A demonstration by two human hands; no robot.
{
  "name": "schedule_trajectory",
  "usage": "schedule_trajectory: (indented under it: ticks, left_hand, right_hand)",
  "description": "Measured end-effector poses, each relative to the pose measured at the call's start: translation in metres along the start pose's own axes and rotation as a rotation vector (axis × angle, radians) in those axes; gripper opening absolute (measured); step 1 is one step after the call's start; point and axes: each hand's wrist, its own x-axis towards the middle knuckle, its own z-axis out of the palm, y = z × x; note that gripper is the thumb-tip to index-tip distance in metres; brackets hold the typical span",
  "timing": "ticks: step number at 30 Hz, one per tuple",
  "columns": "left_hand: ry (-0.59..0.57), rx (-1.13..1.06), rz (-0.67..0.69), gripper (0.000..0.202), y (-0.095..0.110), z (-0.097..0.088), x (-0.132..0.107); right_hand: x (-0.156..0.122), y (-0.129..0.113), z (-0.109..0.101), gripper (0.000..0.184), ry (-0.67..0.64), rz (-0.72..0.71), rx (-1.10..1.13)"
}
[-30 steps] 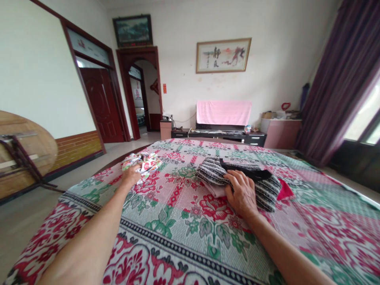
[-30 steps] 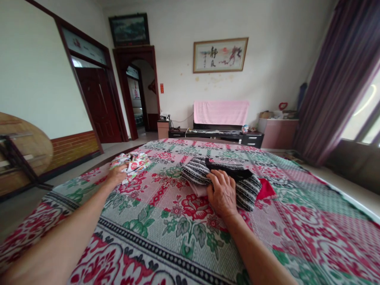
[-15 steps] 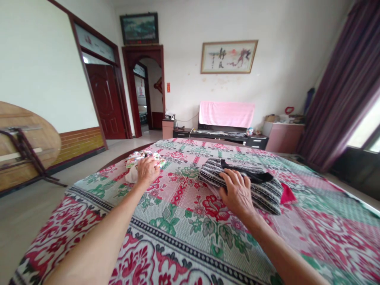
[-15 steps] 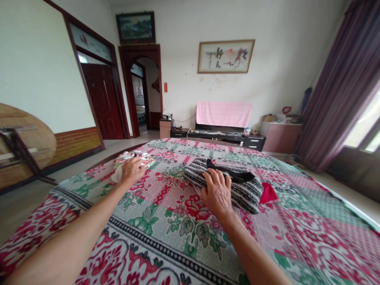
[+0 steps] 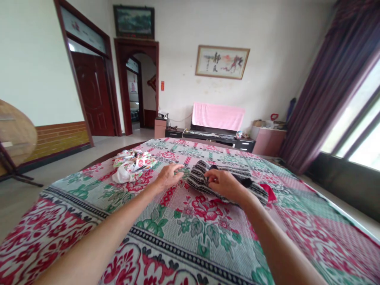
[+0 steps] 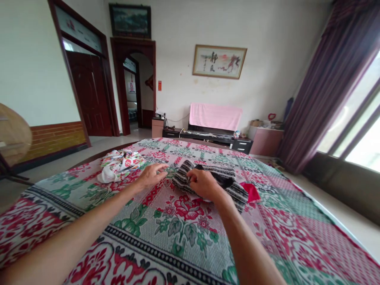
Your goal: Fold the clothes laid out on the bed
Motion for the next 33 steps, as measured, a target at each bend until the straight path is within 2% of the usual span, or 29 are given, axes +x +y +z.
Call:
schedule_trajectory:
  ticks: [3,4,5,7,9,10,12,15,18,20,21,22,25,26,28,30,33]
  left_hand:
    - [-0.041,-0.146,-0.031,0.053,0.014,-0.002,0.0]
    - [-0.064,-0.168,-0.033,0.054,0.016,-0.003,-0.001]
    - [-0.091,-0.177,-0.04,0.054,0.018,-0.003,-0.001]
    - [-0.152,-0.166,-0.062,0.056,0.019,-0.004,-0.003]
    - [-0.21,-0.144,-0.081,0.057,0.021,-0.005,-0.003]
    - [-0.238,-0.136,-0.086,0.056,0.021,-0.005,-0.003]
    - [-0.316,-0.121,-0.088,0.057,0.023,-0.006,-0.003]
    - [-0.496,-0.092,-0.095,0.067,0.024,-0.009,-0.004]
    - [-0.668,-0.002,-0.101,0.083,0.026,-0.01,-0.008]
    - [-0.727,0.093,-0.073,0.088,0.029,-0.01,-0.012]
    - [-0.738,0.133,-0.047,0.088,0.031,-0.009,-0.013]
    - [-0.745,0.157,-0.016,0.084,0.033,-0.008,-0.015]
    - [-0.749,0.137,0.077,0.069,0.037,-0.006,-0.017]
    - [-0.748,0.108,0.101,0.065,0.039,-0.007,-0.016]
    - [-0.763,0.039,0.115,0.059,0.04,-0.01,-0.013]
    - [-0.769,-0.041,0.085,0.058,0.041,-0.018,-0.009]
    - [-0.672,-0.245,-0.073,0.06,0.039,-0.034,0.0]
  right_hand:
    - [-0.009,-0.026,0.001,0.031,-0.37,-0.125,0.172]
    - [-0.011,-0.03,-0.002,0.03,-0.418,-0.138,0.208]
    - [-0.013,-0.032,-0.007,0.031,-0.397,-0.137,0.224]
    - [-0.014,-0.026,-0.017,0.031,-0.179,-0.089,0.171]
    - [-0.014,-0.012,-0.025,0.032,0.026,-0.024,0.024]
    - [-0.014,-0.004,-0.027,0.031,0.055,0.006,-0.063]
    - [-0.014,0.009,-0.027,0.029,-0.021,0.049,-0.201]
    - [-0.016,0.012,-0.02,0.017,-0.204,0.055,-0.255]
    - [-0.015,0.0,-0.011,0.022,-0.338,-0.055,-0.14]
    - [-0.014,-0.007,-0.008,0.023,-0.432,-0.125,-0.017]
    - [-0.013,-0.009,-0.008,0.024,-0.421,-0.135,0.014]
    - [-0.012,-0.009,-0.008,0.025,-0.352,-0.126,0.007]
    - [-0.009,0.007,-0.01,0.034,0.016,0.016,-0.186]
    - [-0.008,0.016,-0.01,0.038,0.088,0.076,-0.252]
    - [-0.008,0.037,-0.01,0.038,0.125,0.155,-0.314]
    - [-0.007,0.055,-0.01,0.031,0.135,0.134,-0.288]
    - [-0.008,0.071,-0.014,0.024,0.14,0.103,-0.145]
